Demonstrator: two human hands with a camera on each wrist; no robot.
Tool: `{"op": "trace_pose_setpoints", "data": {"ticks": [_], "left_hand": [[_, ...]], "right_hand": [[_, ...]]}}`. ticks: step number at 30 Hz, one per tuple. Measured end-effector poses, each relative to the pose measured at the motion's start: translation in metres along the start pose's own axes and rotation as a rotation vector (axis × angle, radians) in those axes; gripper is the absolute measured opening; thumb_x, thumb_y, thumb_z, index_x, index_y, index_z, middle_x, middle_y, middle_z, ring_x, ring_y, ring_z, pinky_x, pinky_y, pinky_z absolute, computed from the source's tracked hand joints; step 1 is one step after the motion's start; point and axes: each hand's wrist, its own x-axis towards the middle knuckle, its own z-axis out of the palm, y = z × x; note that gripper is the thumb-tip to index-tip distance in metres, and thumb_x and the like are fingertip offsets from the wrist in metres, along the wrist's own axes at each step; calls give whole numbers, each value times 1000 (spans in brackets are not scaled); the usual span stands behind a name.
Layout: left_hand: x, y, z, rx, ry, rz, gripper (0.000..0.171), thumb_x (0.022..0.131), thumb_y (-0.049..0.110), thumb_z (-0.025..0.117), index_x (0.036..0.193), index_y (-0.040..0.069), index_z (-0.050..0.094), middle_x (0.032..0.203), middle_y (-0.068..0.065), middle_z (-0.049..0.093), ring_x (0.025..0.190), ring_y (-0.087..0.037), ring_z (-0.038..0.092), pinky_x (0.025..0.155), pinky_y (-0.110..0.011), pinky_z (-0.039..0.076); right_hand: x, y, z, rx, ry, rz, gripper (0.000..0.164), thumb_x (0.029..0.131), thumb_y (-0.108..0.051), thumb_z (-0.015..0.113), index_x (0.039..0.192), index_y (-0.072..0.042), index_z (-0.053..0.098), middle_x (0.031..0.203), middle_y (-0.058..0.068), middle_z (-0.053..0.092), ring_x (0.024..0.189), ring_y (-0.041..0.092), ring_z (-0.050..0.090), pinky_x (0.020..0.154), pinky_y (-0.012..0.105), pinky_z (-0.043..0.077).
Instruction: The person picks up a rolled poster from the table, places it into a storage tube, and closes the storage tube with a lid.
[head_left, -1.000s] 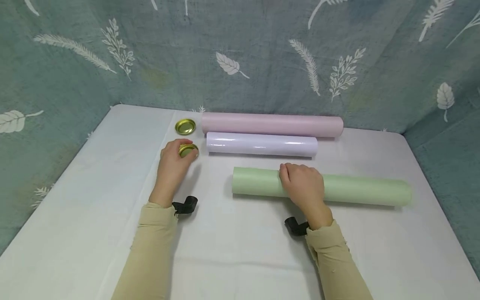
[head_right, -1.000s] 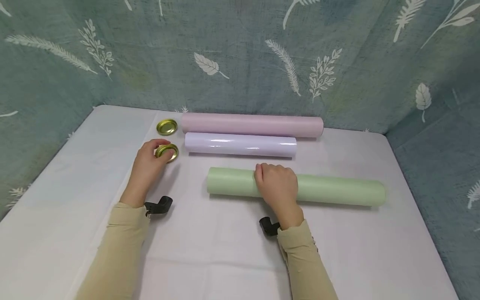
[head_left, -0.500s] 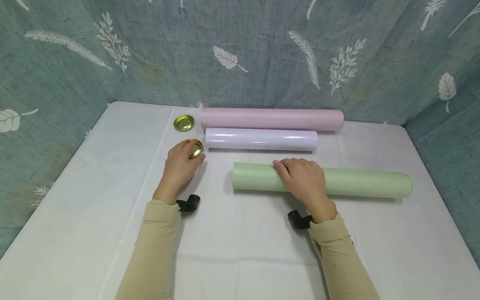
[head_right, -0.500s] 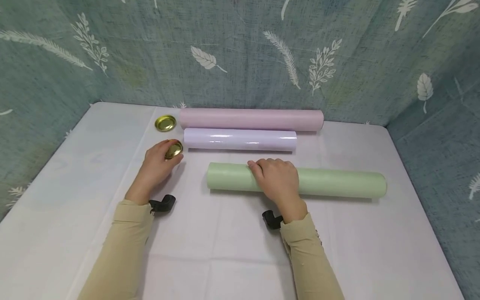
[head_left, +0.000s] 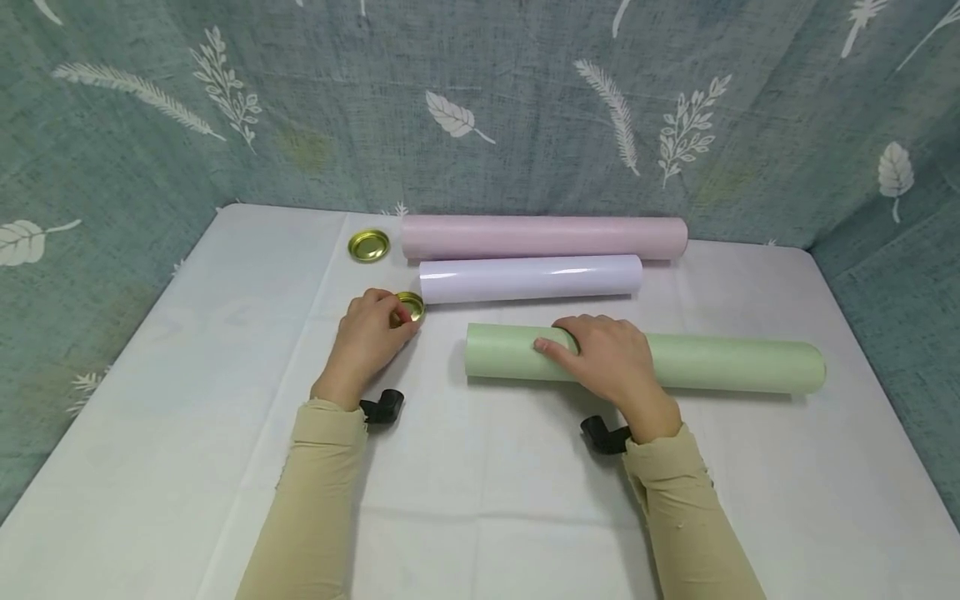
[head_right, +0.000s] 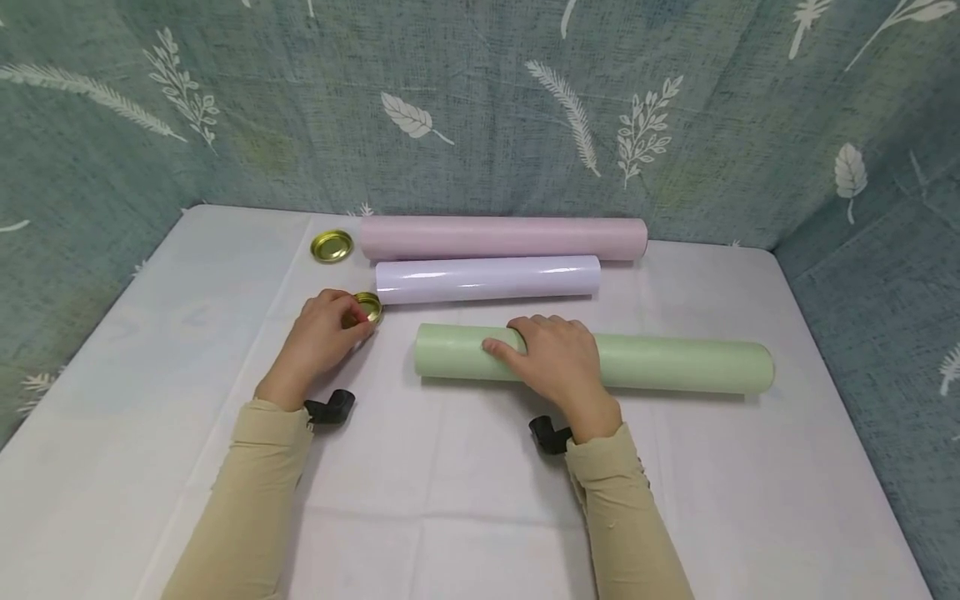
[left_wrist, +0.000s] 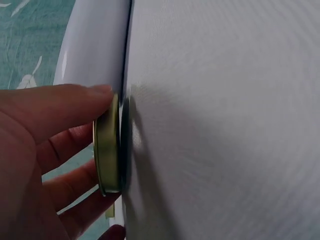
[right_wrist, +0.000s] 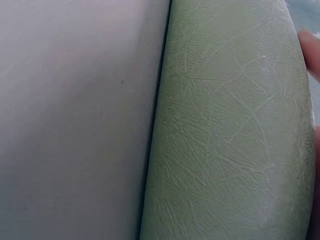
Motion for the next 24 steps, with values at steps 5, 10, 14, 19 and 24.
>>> {"op": "trace_pose_setpoints", "data": {"ticks": [5, 10, 14, 19, 24], "left_hand": [[-2, 2, -3, 0, -4, 0, 18, 78, 24, 67, 75, 11, 55, 112, -13, 44, 103, -33, 38, 83, -44, 35], [-2, 3, -4, -14, -28, -32, 24, 78, 25, 67, 87, 9, 51, 117, -16, 36, 105, -34, 35, 82, -46, 34], [-2, 4, -3, 10, -65, -35, 46, 78, 26, 65, 117, 11, 47, 129, -18, 29, 111, -36, 31, 85, -49, 33], [-2, 6, -7, 76, -153, -40, 65, 80, 28, 59, 138, 14, 32, 135, -15, 32, 114, -36, 30, 85, -52, 28], [-4, 10, -13, 60, -216, -94, 68, 81, 29, 55, 140, 17, 25, 134, -16, 32, 115, -37, 28, 84, -54, 26]], "right_hand": [[1, 0, -2, 5, -19, 2, 70, 76, -76, 33, 113, -24, 61, 100, -4, 63, 88, 19, 58, 69, 37, 43], [0, 0, -3, 6, -37, 9, 71, 74, -77, 32, 114, -25, 59, 103, -4, 62, 91, 19, 56, 72, 38, 42], [0, 0, -3, 3, -41, 9, 72, 74, -77, 32, 115, -25, 59, 104, -4, 62, 93, 19, 56, 74, 38, 42], [0, 1, -4, 12, -60, -1, 71, 73, -77, 35, 116, -24, 58, 106, -4, 61, 95, 19, 55, 77, 40, 41], [0, 2, -7, 23, -113, -12, 76, 68, -79, 42, 120, -25, 55, 111, -4, 59, 98, 20, 53, 80, 41, 39]]}}
